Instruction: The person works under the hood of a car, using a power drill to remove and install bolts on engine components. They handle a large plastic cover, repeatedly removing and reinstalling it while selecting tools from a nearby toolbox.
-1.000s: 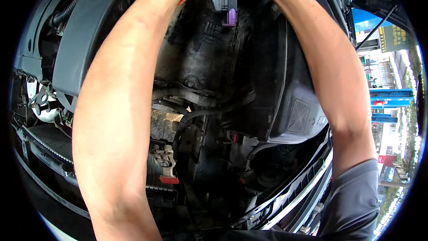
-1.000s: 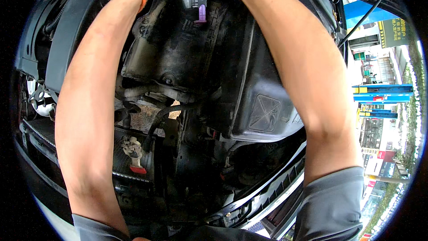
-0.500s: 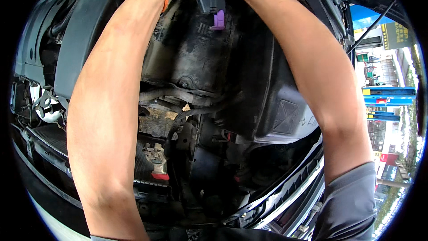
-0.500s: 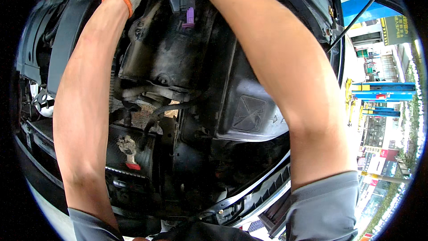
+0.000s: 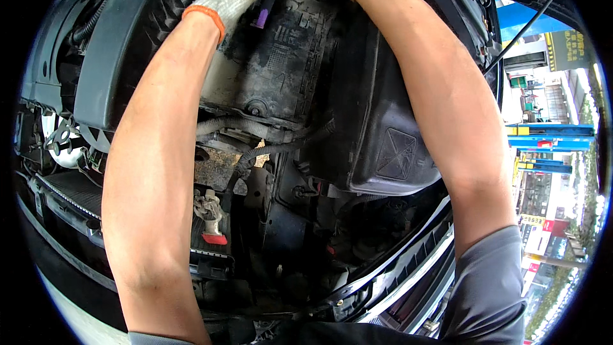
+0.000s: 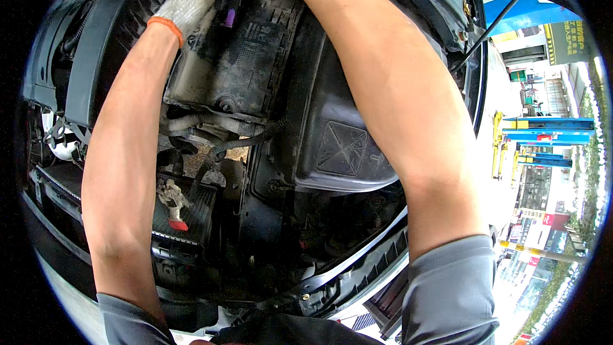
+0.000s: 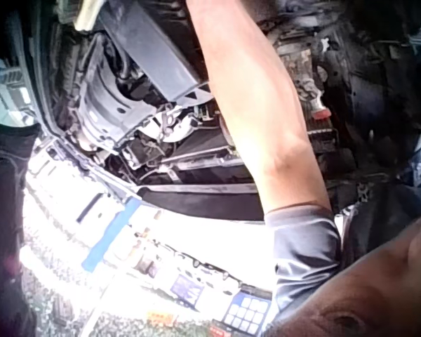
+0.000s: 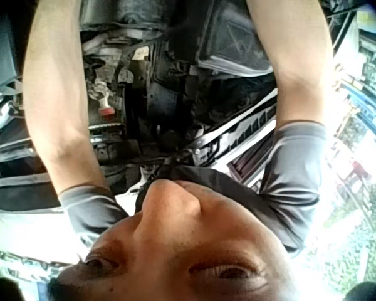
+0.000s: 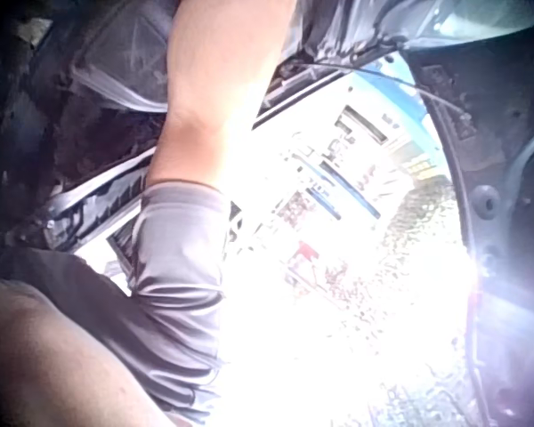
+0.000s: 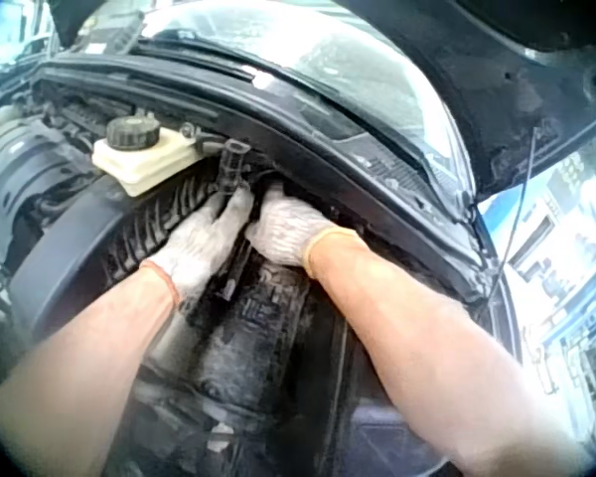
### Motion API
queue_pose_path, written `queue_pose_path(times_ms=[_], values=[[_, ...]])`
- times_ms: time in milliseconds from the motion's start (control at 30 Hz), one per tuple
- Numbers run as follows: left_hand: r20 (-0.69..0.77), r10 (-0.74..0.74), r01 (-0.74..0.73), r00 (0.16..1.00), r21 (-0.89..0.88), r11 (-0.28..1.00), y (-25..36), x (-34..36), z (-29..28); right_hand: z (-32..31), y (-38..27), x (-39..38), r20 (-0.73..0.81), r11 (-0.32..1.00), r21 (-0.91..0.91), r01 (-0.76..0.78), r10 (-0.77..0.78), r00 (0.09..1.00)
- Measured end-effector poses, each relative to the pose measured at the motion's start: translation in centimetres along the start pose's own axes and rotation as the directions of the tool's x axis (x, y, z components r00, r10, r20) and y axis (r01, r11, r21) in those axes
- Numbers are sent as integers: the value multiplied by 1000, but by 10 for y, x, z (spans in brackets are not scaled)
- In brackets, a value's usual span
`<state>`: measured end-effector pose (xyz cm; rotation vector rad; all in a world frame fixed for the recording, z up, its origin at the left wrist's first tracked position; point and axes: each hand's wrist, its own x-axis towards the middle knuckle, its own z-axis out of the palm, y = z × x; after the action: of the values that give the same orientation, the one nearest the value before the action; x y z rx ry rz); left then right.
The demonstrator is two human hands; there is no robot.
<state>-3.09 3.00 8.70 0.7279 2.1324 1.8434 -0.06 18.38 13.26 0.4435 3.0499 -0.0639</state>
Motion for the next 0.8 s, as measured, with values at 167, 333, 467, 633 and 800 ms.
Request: queue_pose_path(times_ms=[167, 333, 467, 633, 800], values=[[35, 93, -99, 995, 319, 943, -20, -2, -5, 5, -8, -15, -370, 994, -76, 77, -100, 924], [-47, 130, -110, 990, 296, 949, -35, 2, -11, 24, -15, -6, -607, 963, -264, 54, -210, 766], [-197, 107, -30, 975, 357, 934, -26, -1, -2, 20, -24, -25, -556, 896, -443, -20, -257, 791], [-164, 51, 21, 985, 412, 911, -27, 1, 3, 11, -26, -38, -385, 902, -423, -89, -90, 919], [-136, 162, -95, 977, 399, 912, -36, 18, 10, 3, -36, -40, -578, 810, -509, -292, -70, 813]])
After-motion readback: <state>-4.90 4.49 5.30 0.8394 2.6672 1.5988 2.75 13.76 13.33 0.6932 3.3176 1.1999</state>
